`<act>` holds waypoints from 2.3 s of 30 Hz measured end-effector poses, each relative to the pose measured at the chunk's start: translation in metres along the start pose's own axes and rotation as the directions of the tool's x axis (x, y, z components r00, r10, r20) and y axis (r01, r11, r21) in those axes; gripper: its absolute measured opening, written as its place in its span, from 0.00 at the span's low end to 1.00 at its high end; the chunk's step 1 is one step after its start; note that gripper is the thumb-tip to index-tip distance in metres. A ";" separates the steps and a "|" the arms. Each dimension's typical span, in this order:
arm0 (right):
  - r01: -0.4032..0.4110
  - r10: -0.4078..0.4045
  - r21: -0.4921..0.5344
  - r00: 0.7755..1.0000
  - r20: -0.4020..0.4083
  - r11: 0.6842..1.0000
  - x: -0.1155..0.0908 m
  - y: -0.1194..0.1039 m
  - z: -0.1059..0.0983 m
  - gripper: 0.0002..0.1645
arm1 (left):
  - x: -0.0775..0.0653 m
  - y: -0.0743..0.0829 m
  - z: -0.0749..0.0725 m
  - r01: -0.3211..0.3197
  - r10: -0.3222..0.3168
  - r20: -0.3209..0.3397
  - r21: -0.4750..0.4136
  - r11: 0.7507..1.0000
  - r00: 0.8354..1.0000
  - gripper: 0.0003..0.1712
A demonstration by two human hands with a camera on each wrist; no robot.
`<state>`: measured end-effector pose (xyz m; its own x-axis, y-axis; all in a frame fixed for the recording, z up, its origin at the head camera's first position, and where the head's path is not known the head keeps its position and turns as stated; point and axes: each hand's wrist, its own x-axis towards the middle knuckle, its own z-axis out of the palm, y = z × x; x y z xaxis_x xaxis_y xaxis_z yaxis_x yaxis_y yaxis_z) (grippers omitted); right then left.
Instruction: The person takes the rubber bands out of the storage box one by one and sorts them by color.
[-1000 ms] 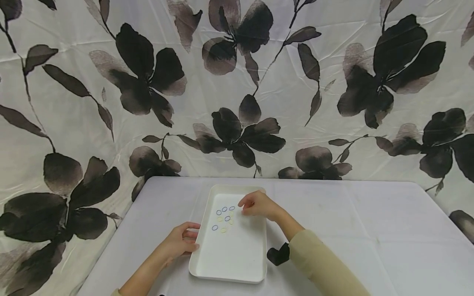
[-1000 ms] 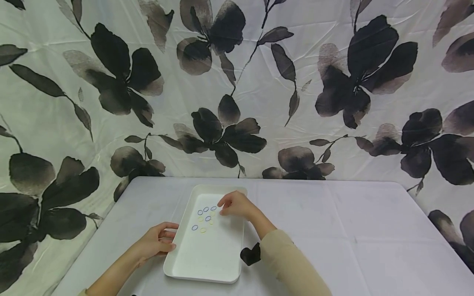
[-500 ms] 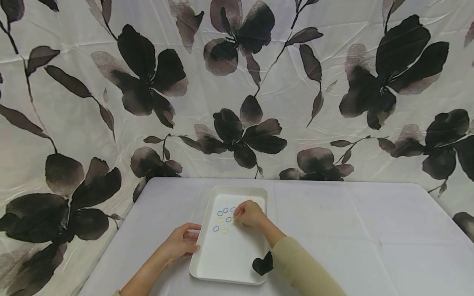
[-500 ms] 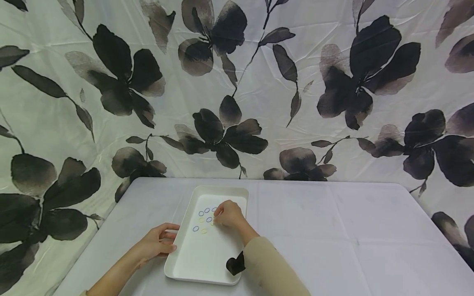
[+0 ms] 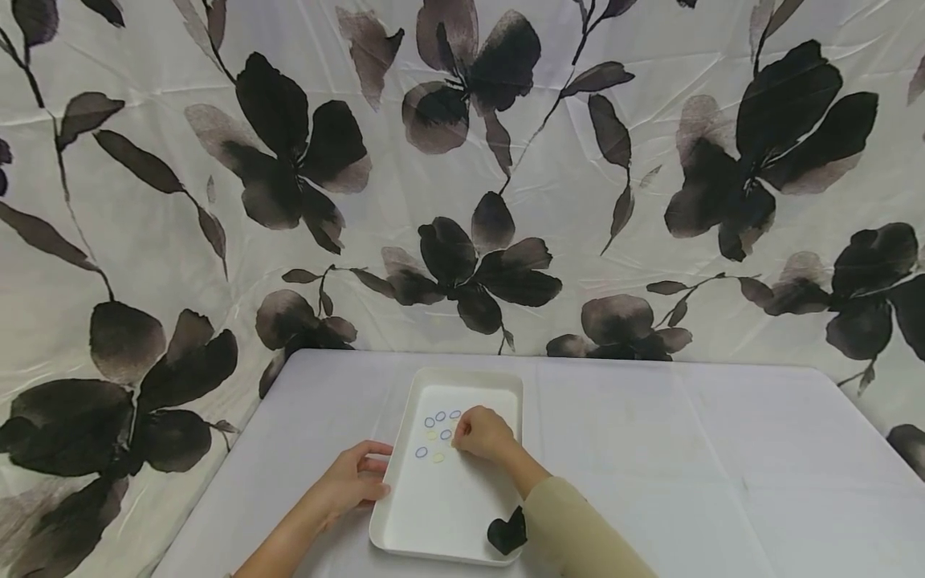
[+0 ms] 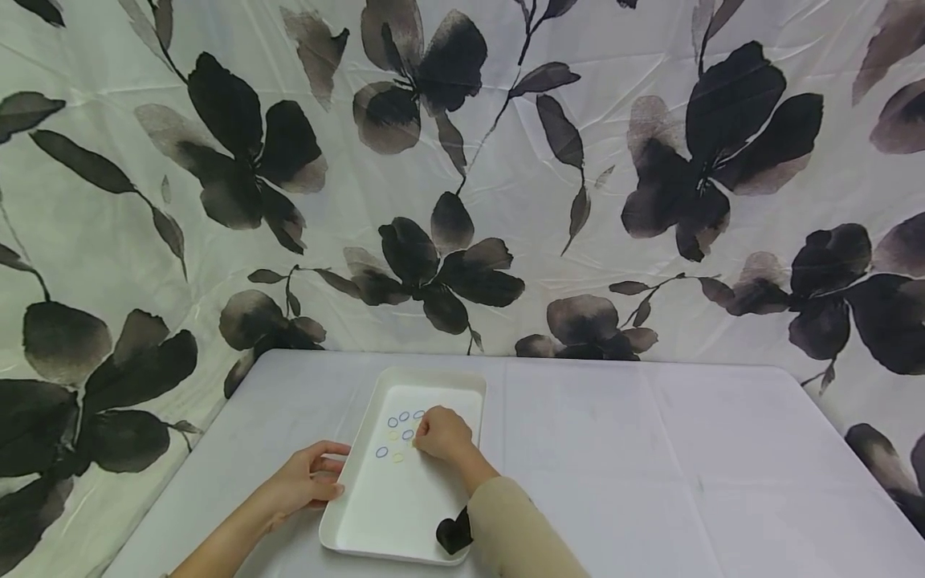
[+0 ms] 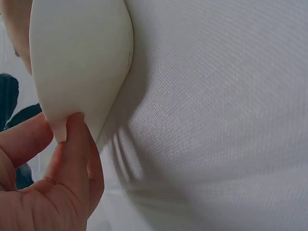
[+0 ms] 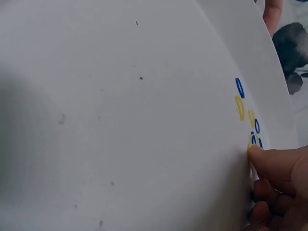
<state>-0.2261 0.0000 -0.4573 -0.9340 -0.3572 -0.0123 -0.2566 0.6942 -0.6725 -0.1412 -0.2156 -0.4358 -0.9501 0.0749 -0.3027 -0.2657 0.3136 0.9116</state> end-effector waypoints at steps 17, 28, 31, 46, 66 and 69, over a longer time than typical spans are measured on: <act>0.072 -0.085 0.139 0.992 0.090 0.988 -0.004 0.001 -0.027 0.10 | 0.000 -0.001 0.001 0.007 -0.007 -0.010 -0.012 1.000 1.000 0.33; 0.141 -0.141 0.296 0.990 -0.022 0.945 -0.009 0.001 -0.040 0.06 | -0.001 0.000 0.002 0.018 -0.018 -0.017 -0.007 1.000 1.000 0.33; 0.128 -0.119 0.352 0.992 -0.047 0.927 -0.010 0.000 -0.046 0.02 | -0.001 0.000 0.002 0.021 -0.021 -0.021 -0.008 1.000 1.000 0.32; 0.025 0.048 0.540 0.992 -0.121 0.841 -0.017 0.014 -0.067 0.08 | 0.000 -0.001 0.001 0.009 -0.009 -0.012 -0.009 1.000 1.000 0.32; -0.030 0.120 0.610 0.987 -0.107 0.792 -0.031 0.048 -0.095 0.14 | 0.000 -0.002 0.000 0.018 -0.018 -0.017 -0.015 1.000 1.000 0.33; -0.029 0.123 0.617 0.986 -0.110 0.786 -0.033 0.055 -0.098 0.15 | 0.000 -0.002 0.001 0.022 -0.022 -0.023 -0.016 1.000 0.999 0.33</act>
<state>-0.2333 0.1108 -0.4215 -0.9800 -0.1985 -0.0136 -0.0208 0.1703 -0.9852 -0.1404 -0.2156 -0.4377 -0.9475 0.0463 -0.3163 -0.2889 0.2997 0.9092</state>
